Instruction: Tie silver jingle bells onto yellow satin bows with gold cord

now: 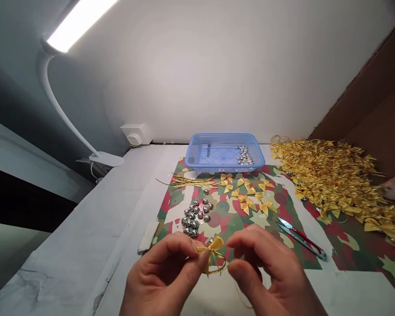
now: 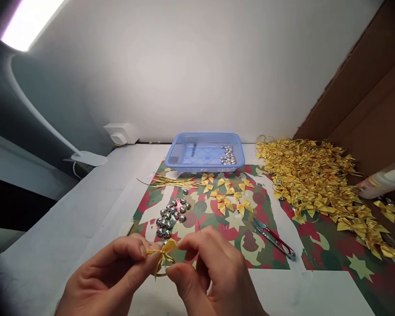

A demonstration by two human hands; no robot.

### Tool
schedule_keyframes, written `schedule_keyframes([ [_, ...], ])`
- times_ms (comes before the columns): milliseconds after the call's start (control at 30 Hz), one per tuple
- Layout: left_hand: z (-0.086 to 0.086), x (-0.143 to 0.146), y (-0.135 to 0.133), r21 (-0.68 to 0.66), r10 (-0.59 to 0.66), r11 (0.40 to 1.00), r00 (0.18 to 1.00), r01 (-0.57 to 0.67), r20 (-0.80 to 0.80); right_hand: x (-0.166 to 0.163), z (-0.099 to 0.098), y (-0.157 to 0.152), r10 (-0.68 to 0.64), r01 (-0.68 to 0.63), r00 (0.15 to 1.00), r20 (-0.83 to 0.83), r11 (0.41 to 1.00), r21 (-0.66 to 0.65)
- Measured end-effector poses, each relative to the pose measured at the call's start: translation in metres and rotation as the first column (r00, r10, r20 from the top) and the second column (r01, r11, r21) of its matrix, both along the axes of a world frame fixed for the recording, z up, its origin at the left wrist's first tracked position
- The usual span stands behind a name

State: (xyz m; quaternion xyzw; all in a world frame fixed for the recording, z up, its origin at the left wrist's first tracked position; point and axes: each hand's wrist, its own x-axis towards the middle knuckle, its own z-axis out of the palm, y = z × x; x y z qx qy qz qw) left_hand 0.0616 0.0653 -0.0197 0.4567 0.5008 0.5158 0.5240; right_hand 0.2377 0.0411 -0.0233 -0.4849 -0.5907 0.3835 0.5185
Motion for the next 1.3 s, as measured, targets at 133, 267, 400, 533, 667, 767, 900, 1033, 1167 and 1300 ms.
schedule_keyframes([
  [133,-0.002,0.002,-0.002,0.063,-0.008,0.998,0.998,0.012,-0.065,-0.014,-0.010,0.009,0.037,-0.046,0.995,0.092,0.994,0.099],
  [267,-0.006,0.006,-0.004,0.255,-0.004,0.966,0.986,0.047,-0.166,-0.021,-0.023,0.007,-0.064,-0.062,0.950,0.306,0.920,0.387],
  [400,-0.005,0.005,-0.003,0.224,-0.077,0.970,0.994,0.093,-0.080,-0.010,-0.024,0.013,-0.128,-0.072,0.917,0.378,0.879,0.471],
  [533,-0.001,0.002,0.000,-0.096,-0.155,0.979,0.962,0.180,0.226,0.001,-0.017,0.020,-0.115,-0.027,0.929,0.351,0.927,0.374],
  [667,0.001,0.003,0.001,-0.225,-0.095,0.960,0.949,0.168,0.301,0.001,-0.009,0.013,-0.014,-0.030,0.982,0.189,0.973,0.229],
  [767,-0.001,0.002,0.001,-0.252,-0.066,0.958,0.959,0.139,0.277,0.000,-0.008,0.006,-0.004,-0.020,0.993,0.121,0.980,0.196],
  [900,-0.006,0.001,0.001,-0.206,-0.076,0.970,0.964,0.131,0.256,-0.001,-0.009,0.006,0.028,-0.049,0.994,0.105,0.979,0.200],
  [1033,-0.009,0.001,0.001,-0.116,-0.109,0.984,0.973,0.134,0.202,-0.006,-0.012,0.010,0.021,-0.039,0.995,0.094,0.979,0.201],
  [1167,-0.011,0.000,-0.001,0.042,-0.116,0.993,0.991,0.113,0.066,-0.012,-0.021,0.010,0.011,-0.046,0.987,0.161,0.975,0.219],
  [1300,-0.013,-0.002,-0.002,0.147,-0.098,0.984,0.994,0.104,-0.049,-0.009,-0.023,0.007,0.024,-0.071,0.980,0.200,0.971,0.228],
])
